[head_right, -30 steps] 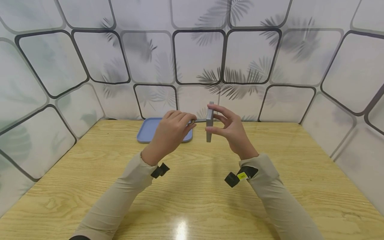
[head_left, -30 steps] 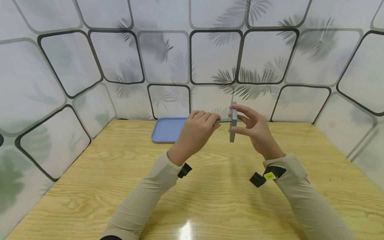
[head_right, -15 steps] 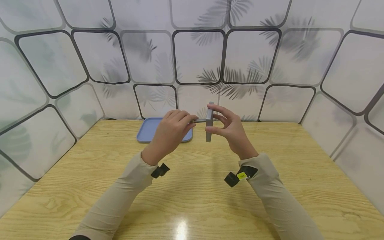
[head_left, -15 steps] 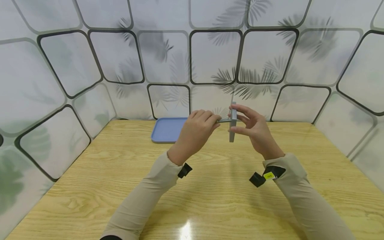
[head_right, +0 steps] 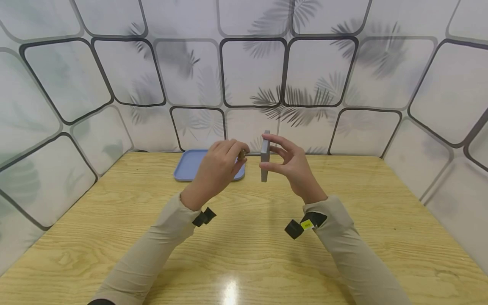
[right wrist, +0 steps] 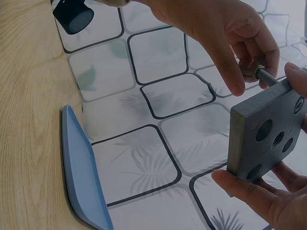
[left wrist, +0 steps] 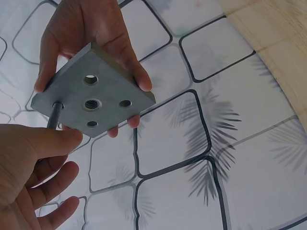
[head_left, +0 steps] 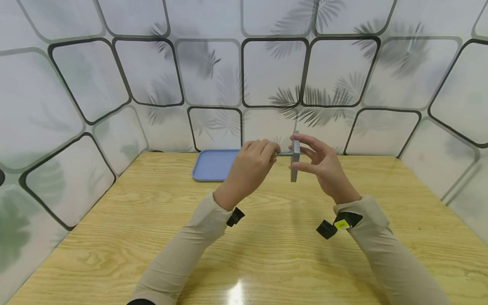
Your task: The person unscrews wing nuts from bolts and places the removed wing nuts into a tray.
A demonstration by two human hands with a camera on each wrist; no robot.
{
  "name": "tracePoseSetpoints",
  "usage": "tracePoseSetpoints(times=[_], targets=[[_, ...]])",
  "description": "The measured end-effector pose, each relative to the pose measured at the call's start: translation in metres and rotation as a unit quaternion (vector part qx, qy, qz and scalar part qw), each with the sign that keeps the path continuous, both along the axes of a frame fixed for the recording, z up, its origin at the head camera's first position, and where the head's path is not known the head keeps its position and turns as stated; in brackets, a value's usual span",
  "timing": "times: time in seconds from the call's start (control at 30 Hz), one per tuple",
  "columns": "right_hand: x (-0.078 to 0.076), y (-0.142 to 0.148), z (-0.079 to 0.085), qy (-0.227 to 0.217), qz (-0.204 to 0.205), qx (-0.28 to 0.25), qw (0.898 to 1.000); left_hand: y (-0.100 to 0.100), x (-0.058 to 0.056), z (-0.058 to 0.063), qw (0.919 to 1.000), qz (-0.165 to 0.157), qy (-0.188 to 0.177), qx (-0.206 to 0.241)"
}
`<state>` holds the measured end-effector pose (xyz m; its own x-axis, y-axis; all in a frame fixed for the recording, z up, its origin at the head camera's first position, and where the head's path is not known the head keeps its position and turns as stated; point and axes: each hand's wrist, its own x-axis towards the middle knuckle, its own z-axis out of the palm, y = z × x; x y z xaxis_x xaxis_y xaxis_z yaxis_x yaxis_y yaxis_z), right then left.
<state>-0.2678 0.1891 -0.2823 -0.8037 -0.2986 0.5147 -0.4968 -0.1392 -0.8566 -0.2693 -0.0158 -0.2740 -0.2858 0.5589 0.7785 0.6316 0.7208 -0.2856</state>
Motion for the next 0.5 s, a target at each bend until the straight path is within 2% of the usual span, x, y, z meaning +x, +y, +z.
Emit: tracePoseSetpoints(times=[0.33,0.5], targets=[[0.0003,0.0010,0.0012,0.005,-0.013,0.015,1.000,-0.0023,0.0012,0.0021,1.0000,-0.008,0.005,0.001],[0.0007,0.0017,0.0021,0.007,-0.013,0.013,1.000,-0.0032,0.0009,0.0029,0.9999,0.005,0.007,-0.008]])
